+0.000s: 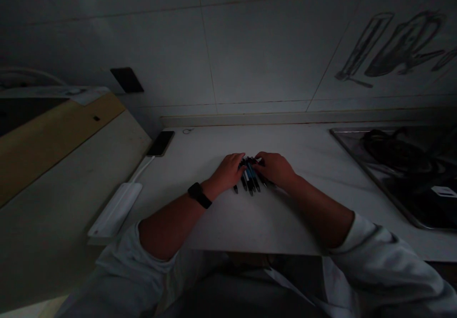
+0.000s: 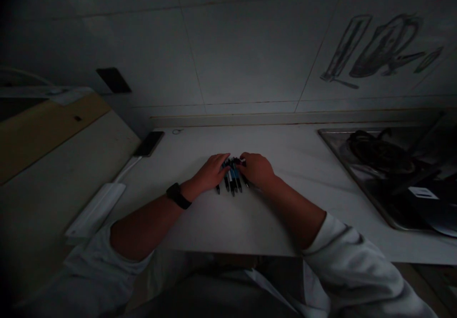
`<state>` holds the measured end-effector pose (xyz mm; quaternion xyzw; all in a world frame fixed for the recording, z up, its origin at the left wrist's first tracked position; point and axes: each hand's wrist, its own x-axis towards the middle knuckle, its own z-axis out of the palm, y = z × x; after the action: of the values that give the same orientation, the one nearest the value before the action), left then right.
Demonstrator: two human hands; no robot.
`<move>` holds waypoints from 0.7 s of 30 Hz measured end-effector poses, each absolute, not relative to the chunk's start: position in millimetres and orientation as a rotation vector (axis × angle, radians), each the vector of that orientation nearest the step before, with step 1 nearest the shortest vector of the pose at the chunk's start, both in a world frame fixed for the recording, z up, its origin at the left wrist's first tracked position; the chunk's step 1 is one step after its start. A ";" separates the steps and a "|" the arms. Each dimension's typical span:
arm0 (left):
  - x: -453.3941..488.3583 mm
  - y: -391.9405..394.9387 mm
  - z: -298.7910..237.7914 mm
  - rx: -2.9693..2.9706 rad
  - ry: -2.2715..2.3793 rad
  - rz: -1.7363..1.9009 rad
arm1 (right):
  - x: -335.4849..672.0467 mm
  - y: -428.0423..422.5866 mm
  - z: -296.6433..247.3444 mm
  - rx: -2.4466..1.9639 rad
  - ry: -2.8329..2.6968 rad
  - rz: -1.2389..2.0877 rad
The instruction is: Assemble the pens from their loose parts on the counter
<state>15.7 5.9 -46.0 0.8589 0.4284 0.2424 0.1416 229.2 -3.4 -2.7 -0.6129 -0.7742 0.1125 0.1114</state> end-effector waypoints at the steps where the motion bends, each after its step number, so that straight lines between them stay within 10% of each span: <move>1: 17.9 5.8 -47.0 2.469 1.231 0.709 | 230.1 -2.3 -2.2 -1.799 -2.277 0.336; 21: 52.5 11.6 -44.0 2.507 1.203 0.694 | 262.9 18.3 -11.3 -1.805 -2.233 0.527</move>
<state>52.5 11.6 -44.0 0.8664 0.4157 0.2400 0.1375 262.9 18.3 -11.3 -0.6144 -0.7602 0.1795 0.1111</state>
